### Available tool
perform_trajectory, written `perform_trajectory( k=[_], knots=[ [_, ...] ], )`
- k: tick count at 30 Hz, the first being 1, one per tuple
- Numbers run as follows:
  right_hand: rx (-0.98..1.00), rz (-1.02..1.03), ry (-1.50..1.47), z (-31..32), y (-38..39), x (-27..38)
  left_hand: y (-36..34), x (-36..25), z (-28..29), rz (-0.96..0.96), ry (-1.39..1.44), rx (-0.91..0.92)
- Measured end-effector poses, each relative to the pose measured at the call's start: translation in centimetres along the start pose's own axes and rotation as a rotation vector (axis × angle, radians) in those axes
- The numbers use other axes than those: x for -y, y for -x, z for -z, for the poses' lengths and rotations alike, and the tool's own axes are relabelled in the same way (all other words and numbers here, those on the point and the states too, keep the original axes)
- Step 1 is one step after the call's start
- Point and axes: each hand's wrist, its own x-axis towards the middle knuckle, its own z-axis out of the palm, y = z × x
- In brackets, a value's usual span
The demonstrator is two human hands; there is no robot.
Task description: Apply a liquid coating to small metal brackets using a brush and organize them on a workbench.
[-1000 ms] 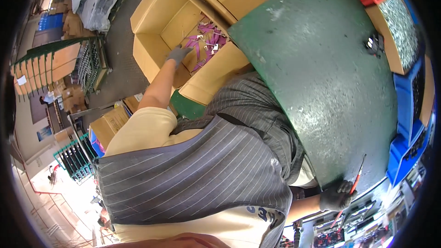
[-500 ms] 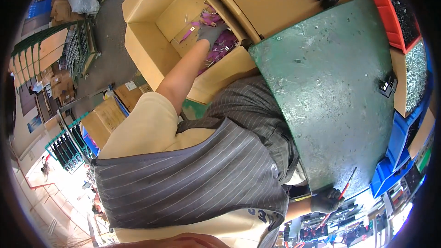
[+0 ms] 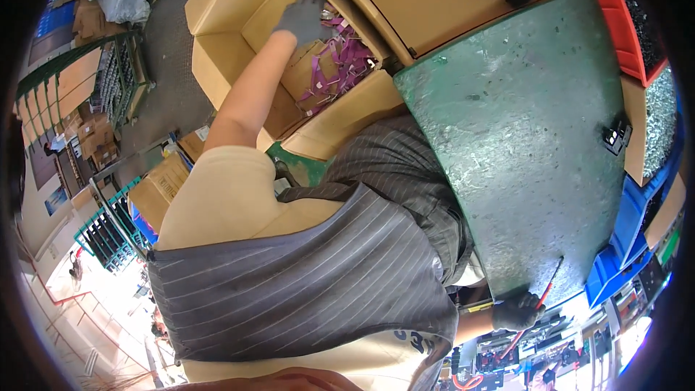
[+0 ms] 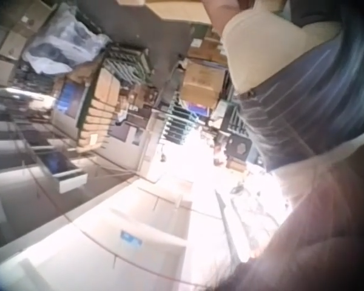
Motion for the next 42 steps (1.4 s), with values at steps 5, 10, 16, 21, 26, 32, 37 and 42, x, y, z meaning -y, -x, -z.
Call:
perform_trajectory(
  k=[5,10,16,21,26,32,37,42],
  knots=[
    [-0.120,0.069,0.099,-0.6,0.4,-0.3,-3.1,-0.7,-4.4,-0.251,-0.081,-0.147],
    [-0.064,0.005,0.026,-1.2,0.6,0.2,-0.5,0.1,-3.4,-0.009,0.294,0.624],
    [-0.005,-0.023,0.000,-1.1,0.5,0.7,4.1,0.9,-9.0,-0.140,0.840,0.345],
    [-0.070,-0.019,0.008,-0.5,0.0,0.3,7.4,-0.6,-7.8,0.053,0.339,0.255],
    [-0.025,0.036,-0.023,0.7,-0.3,-0.3,5.7,-3.8,-8.1,0.389,0.447,0.221],
    [0.122,0.035,-0.174,0.0,0.3,-0.7,3.9,-4.2,-5.3,0.164,0.679,0.481],
    [-0.016,0.056,-0.098,-0.5,0.9,-0.7,4.2,-4.6,-11.1,0.160,0.389,0.170],
    [-0.095,0.046,-0.032,-1.0,1.3,-0.8,5.2,-4.7,-10.9,0.123,0.375,0.027]
  ],
)
